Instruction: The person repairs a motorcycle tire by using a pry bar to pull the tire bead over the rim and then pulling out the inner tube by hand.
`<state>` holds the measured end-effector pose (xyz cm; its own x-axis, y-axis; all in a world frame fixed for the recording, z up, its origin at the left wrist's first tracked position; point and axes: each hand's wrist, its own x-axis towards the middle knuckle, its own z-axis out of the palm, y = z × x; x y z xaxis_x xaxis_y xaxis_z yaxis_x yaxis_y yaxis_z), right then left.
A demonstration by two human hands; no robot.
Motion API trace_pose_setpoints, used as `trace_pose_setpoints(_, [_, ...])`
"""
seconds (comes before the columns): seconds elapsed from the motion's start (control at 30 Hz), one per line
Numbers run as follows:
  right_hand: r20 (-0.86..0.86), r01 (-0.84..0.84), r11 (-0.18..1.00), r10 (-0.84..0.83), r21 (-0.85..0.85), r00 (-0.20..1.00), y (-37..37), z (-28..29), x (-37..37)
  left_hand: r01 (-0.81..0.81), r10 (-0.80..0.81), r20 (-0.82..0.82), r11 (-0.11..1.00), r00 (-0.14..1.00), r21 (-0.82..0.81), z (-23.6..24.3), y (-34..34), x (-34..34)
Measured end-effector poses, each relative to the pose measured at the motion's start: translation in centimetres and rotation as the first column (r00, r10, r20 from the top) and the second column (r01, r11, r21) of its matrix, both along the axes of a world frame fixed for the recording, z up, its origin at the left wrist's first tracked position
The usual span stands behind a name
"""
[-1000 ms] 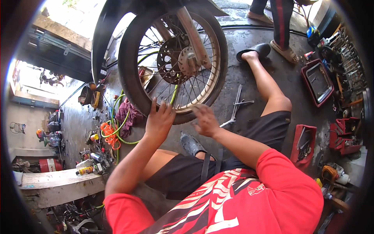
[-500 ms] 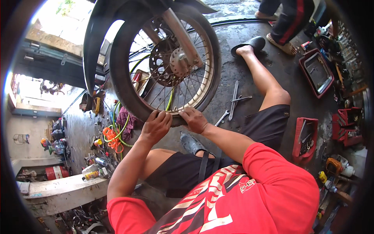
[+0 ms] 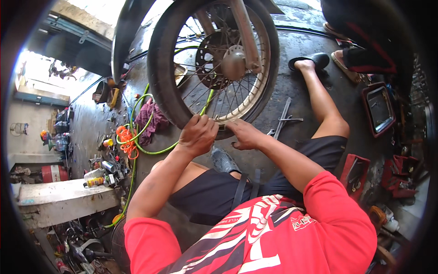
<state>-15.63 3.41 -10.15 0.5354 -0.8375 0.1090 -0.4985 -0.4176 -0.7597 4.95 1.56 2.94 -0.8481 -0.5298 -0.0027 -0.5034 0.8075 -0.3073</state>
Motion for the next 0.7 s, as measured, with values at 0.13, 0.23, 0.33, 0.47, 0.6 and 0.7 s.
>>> trace_pose_setpoints(0.13, [0.012,-0.080,0.996,0.080,0.032,0.997,-1.7,-0.3,-0.1,0.027,-0.027,-0.026,1.000,0.999,0.009,-0.2,-0.6,0.0])
trace_pose_setpoints(0.23, [0.077,-0.169,0.986,0.168,0.008,0.983,-2.0,-0.4,-0.4,0.034,-0.035,-0.062,0.999,0.997,-0.009,0.0,-0.5,0.1])
trace_pose_setpoints(0.33, [0.042,-0.154,0.988,0.155,-0.020,0.987,-2.2,-0.3,0.0,0.040,-0.041,-0.052,0.999,0.998,-0.021,-0.1,-0.5,-0.2])
trace_pose_setpoints(0.47, [-0.168,-0.147,0.968,0.182,0.202,0.969,-2.2,0.6,0.8,0.028,-0.028,-0.017,0.999,0.999,-0.027,-0.2,-0.5,-0.2])
trace_pose_setpoints(0.6, [-0.091,-0.035,0.998,0.040,0.053,0.995,-0.8,0.3,0.0,0.044,-0.046,-0.035,0.998,0.998,-0.044,-0.5,-0.3,0.1])
trace_pose_setpoints(0.7, [-0.113,-0.108,0.989,0.119,0.100,0.986,-0.9,0.8,-0.4,0.043,-0.044,-0.029,0.998,0.999,-0.040,-0.5,-0.5,0.1])
